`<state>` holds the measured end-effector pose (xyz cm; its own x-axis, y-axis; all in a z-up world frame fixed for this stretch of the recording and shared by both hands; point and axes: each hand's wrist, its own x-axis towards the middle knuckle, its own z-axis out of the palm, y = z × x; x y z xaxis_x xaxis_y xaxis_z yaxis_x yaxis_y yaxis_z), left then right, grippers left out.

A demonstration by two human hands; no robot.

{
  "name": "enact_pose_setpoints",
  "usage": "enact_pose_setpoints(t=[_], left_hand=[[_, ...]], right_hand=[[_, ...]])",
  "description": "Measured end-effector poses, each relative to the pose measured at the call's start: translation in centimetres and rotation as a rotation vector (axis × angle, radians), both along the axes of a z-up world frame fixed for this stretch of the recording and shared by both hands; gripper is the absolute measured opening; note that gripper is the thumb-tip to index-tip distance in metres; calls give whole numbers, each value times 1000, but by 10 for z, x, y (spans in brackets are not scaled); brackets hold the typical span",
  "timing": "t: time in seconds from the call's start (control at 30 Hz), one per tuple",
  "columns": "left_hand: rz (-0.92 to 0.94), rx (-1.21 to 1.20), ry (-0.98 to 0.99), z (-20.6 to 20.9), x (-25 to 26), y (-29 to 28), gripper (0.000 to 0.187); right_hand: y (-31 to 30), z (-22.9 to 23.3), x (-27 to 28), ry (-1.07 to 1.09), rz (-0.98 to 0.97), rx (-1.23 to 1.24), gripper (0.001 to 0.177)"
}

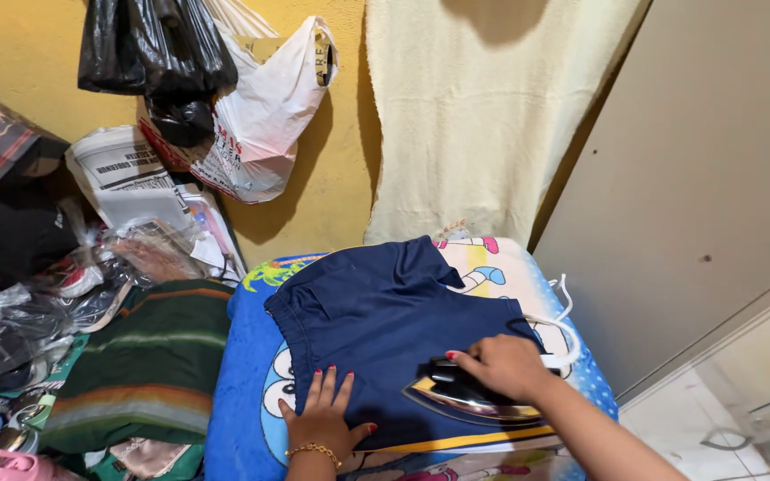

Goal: Ironing a pair of blue shorts on an ironing board.

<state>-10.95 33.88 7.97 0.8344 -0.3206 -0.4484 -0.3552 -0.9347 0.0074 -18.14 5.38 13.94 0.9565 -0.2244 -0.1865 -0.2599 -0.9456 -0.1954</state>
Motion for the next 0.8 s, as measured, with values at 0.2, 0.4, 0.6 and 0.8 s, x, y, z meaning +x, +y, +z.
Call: enact_pose_setpoints(t=[0.2,0.4,0.6,0.8], left_hand=[[132,-308,-49,-25,17,7,51],[167,-649,-501,-70,35,28,54],[162,-374,-319,-53,29,38,66],[91,-182,-195,-50,27,50,73]], right_hand=[[-31,-3,-6,45,-40,-39,54],[30,6,11,-11,172,30,53],[104,1,38,-146,342,124,55],[95,-8,34,-172,325,33,55]])
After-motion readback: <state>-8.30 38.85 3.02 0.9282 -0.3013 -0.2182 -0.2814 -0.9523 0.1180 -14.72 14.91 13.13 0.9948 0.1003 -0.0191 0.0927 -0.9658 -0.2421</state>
